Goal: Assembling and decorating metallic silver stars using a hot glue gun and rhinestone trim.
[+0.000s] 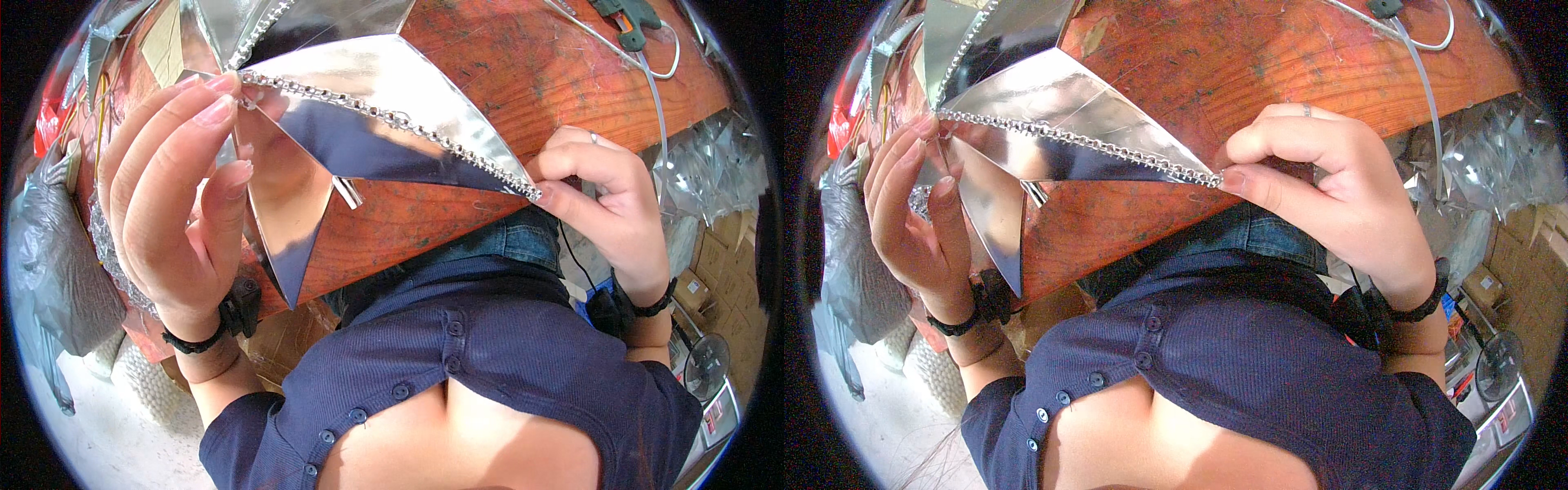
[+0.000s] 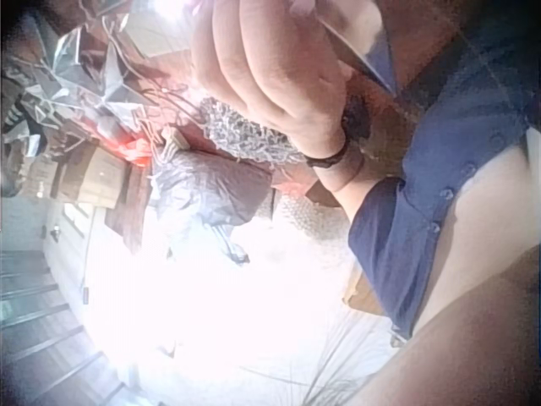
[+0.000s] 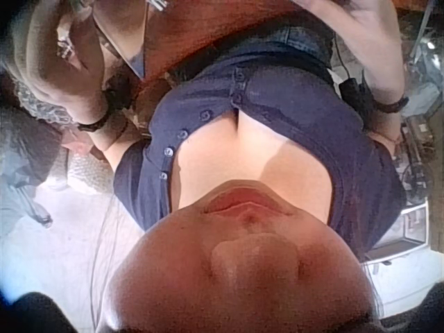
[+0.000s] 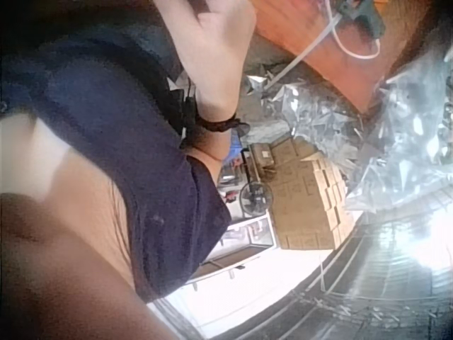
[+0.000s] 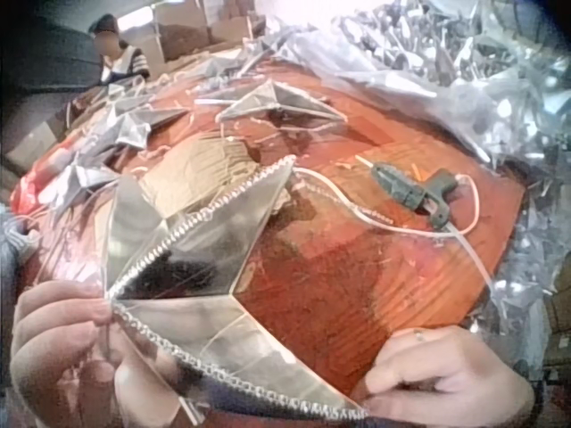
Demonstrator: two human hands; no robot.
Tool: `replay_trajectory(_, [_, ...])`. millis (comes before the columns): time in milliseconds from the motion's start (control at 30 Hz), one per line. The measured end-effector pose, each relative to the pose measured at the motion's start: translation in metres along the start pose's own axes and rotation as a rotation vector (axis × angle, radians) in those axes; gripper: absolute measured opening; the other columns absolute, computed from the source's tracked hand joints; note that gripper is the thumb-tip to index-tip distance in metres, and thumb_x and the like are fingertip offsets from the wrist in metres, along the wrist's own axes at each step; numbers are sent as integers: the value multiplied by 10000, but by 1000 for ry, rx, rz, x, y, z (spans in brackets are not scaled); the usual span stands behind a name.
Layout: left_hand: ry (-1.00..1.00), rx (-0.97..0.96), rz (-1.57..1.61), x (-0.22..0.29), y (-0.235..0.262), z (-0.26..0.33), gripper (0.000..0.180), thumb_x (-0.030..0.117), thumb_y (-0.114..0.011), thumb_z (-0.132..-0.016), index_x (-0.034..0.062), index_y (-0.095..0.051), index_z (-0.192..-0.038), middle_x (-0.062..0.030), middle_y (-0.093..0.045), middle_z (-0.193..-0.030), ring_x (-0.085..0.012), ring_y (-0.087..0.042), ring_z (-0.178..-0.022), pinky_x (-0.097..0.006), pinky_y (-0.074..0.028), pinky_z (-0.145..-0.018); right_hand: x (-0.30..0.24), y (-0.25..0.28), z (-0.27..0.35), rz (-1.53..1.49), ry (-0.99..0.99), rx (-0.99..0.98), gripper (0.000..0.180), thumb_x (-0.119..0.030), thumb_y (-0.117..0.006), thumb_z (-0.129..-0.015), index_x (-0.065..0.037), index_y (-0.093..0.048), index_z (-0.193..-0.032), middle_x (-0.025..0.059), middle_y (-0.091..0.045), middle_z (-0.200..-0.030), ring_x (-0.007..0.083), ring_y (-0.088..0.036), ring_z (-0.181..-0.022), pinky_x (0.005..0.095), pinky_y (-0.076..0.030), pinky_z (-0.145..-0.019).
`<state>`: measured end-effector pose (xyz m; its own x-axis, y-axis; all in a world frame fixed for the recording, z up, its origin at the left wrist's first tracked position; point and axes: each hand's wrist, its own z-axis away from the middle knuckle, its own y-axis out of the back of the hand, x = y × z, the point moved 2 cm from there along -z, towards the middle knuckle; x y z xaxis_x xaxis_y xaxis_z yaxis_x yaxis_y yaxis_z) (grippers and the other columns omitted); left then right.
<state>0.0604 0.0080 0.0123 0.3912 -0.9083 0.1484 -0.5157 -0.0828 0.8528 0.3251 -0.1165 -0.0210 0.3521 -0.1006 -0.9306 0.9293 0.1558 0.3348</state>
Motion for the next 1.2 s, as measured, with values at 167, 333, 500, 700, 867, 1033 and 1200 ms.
replay_trajectory(167, [-25, 33, 27, -2, -2, 3, 240, 177, -615, -859, 16, -593, -1036, -134, -651, -1015, -302, -604, -958, -367, -475, -850, 1, -3, -3, -17, 1, -1, 97, -43, -673, -790, 17, -628, -853, 46, -547, -722, 120, -513, -679, 241, -384, -609])
replay_trajectory(333, [0, -10, 21, 1, 2, 2, 235, 148, -597, -867, 15, -573, -1059, -156, -638, -1049, -309, -595, -999, -386, -457, -887, 0, -2, -4, 11, -9, -24, 100, -42, -678, -783, 10, -631, -854, 34, -549, -712, 117, -502, -673, 240, -380, -604])
replay_trajectory(500, [15, -32, 24, -1, 1, 3, 235, 125, -580, -873, 11, -560, -1078, -175, -625, -1081, -311, -586, -1040, -404, -444, -919, 0, -3, -5, -21, -27, -12, 100, -45, -682, -781, 6, -633, -851, 29, -552, -714, 114, -490, -663, 240, -373, -594])
replay_trajectory(700, [4, 1, 11, -1, 0, 2, 238, 181, -615, -857, 17, -601, -1029, -135, -652, -1021, -298, -604, -965, -361, -469, -854, 0, -2, -4, -73, -94, 19, 156, -49, -687, -775, 10, -622, -903, 52, -581, -780, 126, -549, -741, 230, -409, -654])
replay_trajectory(867, [29, -4, 20, -1, 0, 1, 239, 186, -620, -854, 23, -609, -1028, -132, -650, -1022, -292, -601, -967, -358, -468, -849, 6, 4, -7, 226, 167, 56, 285, -103, -706, -702, -10, -612, -955, 91, -587, -960, 213, -544, -940, 312, -408, -843])
replay_trajectory(1033, [23, 53, 53, -2, -2, 3, 230, 179, -615, -857, 23, -609, -1026, -125, -648, -1021, -290, -601, -958, -358, -469, -844, -2, 10, -7, 679, 349, 174, 309, -56, -693, -684, -25, -600, -977, 100, -588, -1001, 239, -528, -1011, 339, -381, -906])
replay_trajectory(1200, [17, 58, 46, -2, -2, 5, 229, 176, -611, -861, 19, -607, -1027, -126, -647, -1024, -290, -600, -959, -356, -470, -842, -6, 14, 11, 308, 225, 383, 208, 27, -617, -733, -8, -579, -933, 99, -570, -936, 192, -525, -854, 282, -397, -755])
